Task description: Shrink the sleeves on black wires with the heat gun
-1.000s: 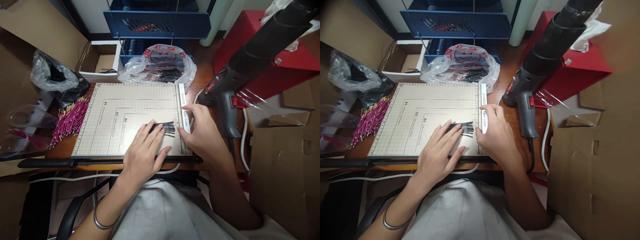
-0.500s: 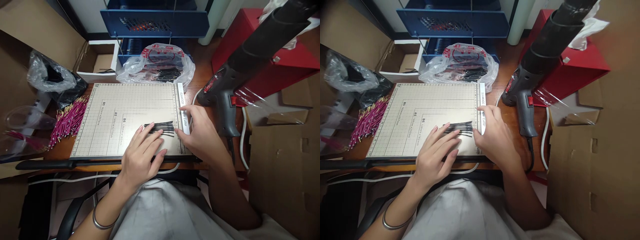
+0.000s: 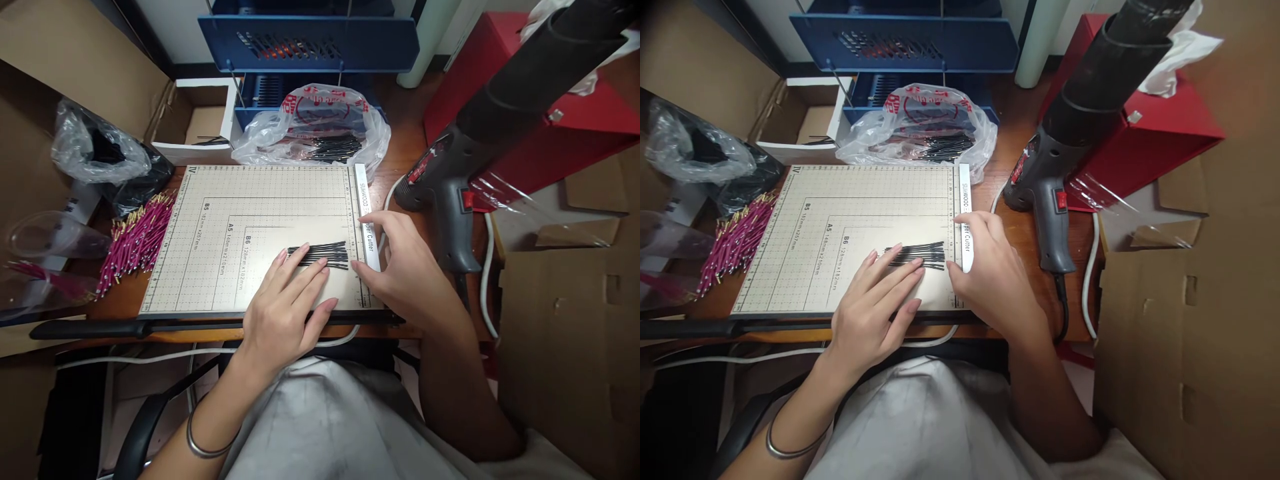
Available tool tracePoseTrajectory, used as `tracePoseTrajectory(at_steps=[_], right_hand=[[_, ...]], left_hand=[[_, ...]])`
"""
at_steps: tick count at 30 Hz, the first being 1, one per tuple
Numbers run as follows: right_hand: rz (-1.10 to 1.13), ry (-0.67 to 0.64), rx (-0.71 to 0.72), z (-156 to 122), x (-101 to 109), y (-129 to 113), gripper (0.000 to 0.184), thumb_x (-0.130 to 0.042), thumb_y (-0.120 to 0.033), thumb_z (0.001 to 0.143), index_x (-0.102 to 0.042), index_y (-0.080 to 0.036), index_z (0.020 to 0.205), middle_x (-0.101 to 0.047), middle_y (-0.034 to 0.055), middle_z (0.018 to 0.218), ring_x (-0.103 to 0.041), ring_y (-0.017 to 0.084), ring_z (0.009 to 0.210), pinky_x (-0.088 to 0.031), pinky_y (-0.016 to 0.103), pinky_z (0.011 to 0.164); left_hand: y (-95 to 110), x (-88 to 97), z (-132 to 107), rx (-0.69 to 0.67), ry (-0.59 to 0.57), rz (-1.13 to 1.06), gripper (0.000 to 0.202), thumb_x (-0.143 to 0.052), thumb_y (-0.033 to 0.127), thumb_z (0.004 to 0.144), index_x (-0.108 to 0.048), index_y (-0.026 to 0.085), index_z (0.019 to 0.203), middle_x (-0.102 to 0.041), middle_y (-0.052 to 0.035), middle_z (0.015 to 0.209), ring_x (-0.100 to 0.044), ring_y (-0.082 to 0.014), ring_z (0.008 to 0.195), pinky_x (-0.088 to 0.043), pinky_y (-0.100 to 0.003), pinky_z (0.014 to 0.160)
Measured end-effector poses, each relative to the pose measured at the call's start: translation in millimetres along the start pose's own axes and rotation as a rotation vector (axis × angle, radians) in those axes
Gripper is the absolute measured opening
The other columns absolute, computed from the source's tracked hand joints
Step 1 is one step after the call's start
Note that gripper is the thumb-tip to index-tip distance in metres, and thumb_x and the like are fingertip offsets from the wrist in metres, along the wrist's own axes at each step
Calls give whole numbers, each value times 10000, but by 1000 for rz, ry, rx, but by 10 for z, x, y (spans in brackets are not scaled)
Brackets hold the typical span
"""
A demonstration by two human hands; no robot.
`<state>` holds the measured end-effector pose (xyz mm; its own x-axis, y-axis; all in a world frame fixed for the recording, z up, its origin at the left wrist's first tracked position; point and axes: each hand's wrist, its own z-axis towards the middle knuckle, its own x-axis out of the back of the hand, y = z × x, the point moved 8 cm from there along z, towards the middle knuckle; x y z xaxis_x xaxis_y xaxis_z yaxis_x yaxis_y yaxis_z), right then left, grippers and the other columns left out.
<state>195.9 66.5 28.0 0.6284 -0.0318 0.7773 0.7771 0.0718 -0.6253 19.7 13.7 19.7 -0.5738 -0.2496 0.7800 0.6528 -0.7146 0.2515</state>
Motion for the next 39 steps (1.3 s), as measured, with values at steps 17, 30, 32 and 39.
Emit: tracePoseTrajectory(at_steps=[17,30,32,39], right_hand=[[-29,64,0,17,-26,11,439,-692,-218,878,-619,-223,1311,-655,136,1368,-657,358,1259,-543,555,1076],[-34,111,-20,58,-13,3,418,-675,-245,878,-599,-267,1288,-659,123,1384,-670,356,1227,-551,560,1068],[-28,108,-22,65,-20,-2,418,-674,-244,878,-600,-260,1290,-657,127,1387,-667,356,1235,-550,559,1071],[-13,125,-47,60,-24,39,425,-684,-248,865,-615,-245,1284,-653,135,1368,-664,353,1221,-564,548,1034]], left_hand=[[-5,-2,0,-5,-5,-16,319,-607,238,1082,-731,69,1323,-793,-140,1370,-650,-401,1436,-522,-632,1219],[-14,-3,4,28,-10,-33,307,-618,232,1074,-724,119,1339,-792,-131,1377,-627,-381,1471,-507,-635,1233],[-19,-1,8,37,-13,-37,313,-611,231,1078,-717,115,1349,-788,-136,1382,-620,-378,1479,-497,-636,1241],[-34,27,26,74,-11,-39,317,-586,249,1100,-708,108,1357,-778,-136,1404,-606,-370,1493,-448,-623,1280]])
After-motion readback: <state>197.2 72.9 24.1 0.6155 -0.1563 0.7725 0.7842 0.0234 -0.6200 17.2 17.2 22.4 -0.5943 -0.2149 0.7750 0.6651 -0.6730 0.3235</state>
